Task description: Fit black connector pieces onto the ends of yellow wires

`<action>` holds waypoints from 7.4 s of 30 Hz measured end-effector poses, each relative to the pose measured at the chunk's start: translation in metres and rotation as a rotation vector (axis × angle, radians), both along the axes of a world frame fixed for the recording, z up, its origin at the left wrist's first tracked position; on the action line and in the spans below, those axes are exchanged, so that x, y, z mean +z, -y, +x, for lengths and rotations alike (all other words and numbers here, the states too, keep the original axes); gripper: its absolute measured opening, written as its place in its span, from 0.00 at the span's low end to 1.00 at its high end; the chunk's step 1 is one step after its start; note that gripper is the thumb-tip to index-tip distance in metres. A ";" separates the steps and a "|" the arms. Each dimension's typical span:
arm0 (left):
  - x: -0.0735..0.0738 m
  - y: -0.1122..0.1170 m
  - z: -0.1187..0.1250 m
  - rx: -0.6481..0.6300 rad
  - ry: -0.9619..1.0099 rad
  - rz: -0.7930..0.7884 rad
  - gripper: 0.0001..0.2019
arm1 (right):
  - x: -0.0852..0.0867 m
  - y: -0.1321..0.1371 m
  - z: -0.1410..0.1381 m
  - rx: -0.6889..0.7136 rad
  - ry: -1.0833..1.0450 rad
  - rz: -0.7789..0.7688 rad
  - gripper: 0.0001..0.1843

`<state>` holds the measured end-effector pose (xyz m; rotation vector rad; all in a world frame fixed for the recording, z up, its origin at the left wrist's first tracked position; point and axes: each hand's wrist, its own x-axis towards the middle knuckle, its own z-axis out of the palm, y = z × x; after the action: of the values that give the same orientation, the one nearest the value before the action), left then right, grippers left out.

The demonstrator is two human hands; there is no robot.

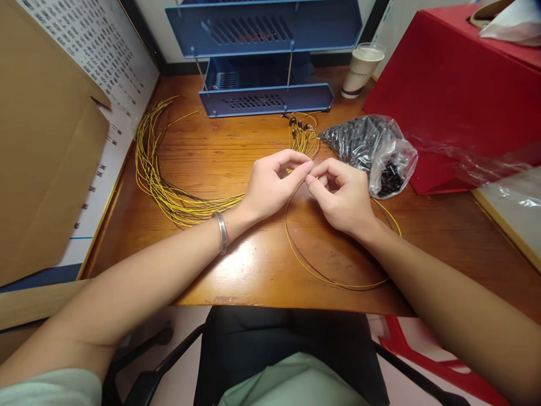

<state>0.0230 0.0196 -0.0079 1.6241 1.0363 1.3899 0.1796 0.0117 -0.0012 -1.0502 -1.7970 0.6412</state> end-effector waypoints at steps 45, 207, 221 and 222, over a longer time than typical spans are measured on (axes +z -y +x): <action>-0.003 0.000 0.000 -0.076 -0.049 0.003 0.16 | 0.003 0.001 0.002 0.020 0.064 -0.061 0.12; 0.001 0.002 -0.002 0.030 0.010 -0.126 0.11 | 0.001 -0.003 0.000 -0.032 -0.131 -0.274 0.13; -0.001 0.002 -0.002 0.065 0.050 -0.121 0.13 | 0.004 -0.002 0.002 0.000 -0.073 -0.165 0.08; -0.001 0.002 -0.002 0.065 0.045 -0.125 0.13 | 0.003 -0.002 0.002 -0.006 -0.073 -0.165 0.08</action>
<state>0.0211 0.0178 -0.0087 1.4737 1.1359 1.3697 0.1816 0.0140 0.0023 -1.1274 -1.6996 0.8250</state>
